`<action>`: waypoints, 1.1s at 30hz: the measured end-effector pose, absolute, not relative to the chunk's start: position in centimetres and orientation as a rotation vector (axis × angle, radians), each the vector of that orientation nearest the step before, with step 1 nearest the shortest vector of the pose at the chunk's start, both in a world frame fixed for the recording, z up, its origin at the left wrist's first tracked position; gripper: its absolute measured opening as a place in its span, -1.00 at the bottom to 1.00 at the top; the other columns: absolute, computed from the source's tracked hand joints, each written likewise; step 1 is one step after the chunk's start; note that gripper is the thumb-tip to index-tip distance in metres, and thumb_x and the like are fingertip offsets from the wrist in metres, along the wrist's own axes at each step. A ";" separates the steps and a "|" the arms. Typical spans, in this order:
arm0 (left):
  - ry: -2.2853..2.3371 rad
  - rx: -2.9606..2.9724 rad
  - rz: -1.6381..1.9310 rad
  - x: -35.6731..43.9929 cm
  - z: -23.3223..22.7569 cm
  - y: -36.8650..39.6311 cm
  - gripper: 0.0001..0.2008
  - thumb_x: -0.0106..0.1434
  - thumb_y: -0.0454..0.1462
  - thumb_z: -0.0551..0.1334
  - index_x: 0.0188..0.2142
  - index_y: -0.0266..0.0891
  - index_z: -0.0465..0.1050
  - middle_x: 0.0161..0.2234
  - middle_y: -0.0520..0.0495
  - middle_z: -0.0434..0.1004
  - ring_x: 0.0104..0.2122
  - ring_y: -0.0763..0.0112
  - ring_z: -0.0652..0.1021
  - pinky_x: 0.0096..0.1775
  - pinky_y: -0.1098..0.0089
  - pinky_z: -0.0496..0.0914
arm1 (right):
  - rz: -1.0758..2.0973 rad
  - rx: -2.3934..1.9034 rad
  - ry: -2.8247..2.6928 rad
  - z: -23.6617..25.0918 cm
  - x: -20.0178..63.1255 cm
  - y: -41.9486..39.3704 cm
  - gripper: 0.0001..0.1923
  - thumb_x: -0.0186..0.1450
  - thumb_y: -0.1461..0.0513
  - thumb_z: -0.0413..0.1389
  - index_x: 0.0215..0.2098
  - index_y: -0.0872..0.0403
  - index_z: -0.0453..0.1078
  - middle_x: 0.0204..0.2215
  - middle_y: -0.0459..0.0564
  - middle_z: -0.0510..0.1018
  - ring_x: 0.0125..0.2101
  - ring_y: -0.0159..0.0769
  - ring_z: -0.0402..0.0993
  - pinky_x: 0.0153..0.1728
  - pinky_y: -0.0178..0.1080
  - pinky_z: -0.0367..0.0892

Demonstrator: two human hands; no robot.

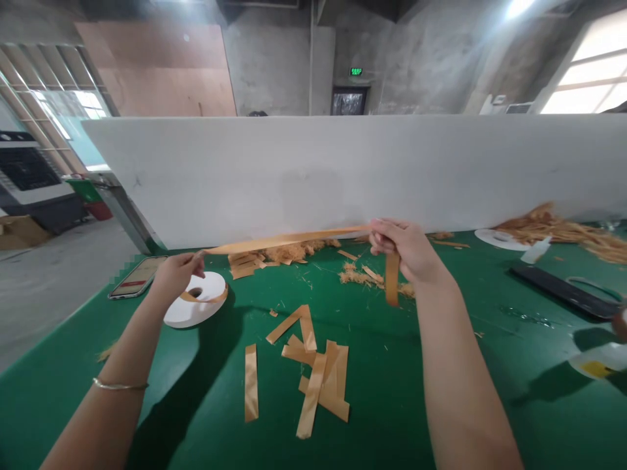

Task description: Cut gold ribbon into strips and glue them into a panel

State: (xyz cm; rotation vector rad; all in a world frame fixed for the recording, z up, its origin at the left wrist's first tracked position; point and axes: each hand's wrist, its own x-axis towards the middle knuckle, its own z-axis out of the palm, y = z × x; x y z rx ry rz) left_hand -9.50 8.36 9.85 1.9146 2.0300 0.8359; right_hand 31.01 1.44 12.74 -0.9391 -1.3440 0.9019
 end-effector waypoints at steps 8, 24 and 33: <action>2.290 1.923 0.489 -11.8 8.9 9.0 -0.52 0.03 -0.18 0.21 -0.03 -0.28 0.38 0.05 -0.38 0.35 0.08 -0.23 0.28 -0.05 -0.04 0.20 | 0.760 -1.192 -1.382 12.3 30.6 1.9 -0.65 0.15 0.06 0.19 -0.61 0.07 0.22 -0.69 -0.24 0.00 -0.69 -0.53 -0.13 -0.66 -0.33 -0.17; 0.632 1.847 0.632 3.4 12.5 1.7 -0.90 0.14 -0.34 0.22 -0.44 -0.24 0.28 -0.42 -0.02 0.50 -0.32 0.41 0.55 -0.25 0.38 0.41 | 0.855 -1.242 -2.048 13.4 23.5 0.2 -0.68 0.19 -0.03 0.09 -0.43 0.05 0.43 -0.55 -0.08 0.40 -0.55 -0.41 0.22 -0.51 -0.30 0.12; 0.705 1.938 0.447 1.6 12.3 2.1 -0.86 0.12 -0.32 0.23 -0.33 -0.23 0.56 -0.39 -0.07 0.60 -0.33 0.33 0.59 -0.26 0.35 0.49 | 0.822 -1.351 -2.042 12.7 24.8 1.2 -0.68 0.21 -0.04 0.06 -0.39 0.02 0.43 -0.44 -0.02 0.48 -0.44 -0.31 0.37 -0.43 -0.25 0.23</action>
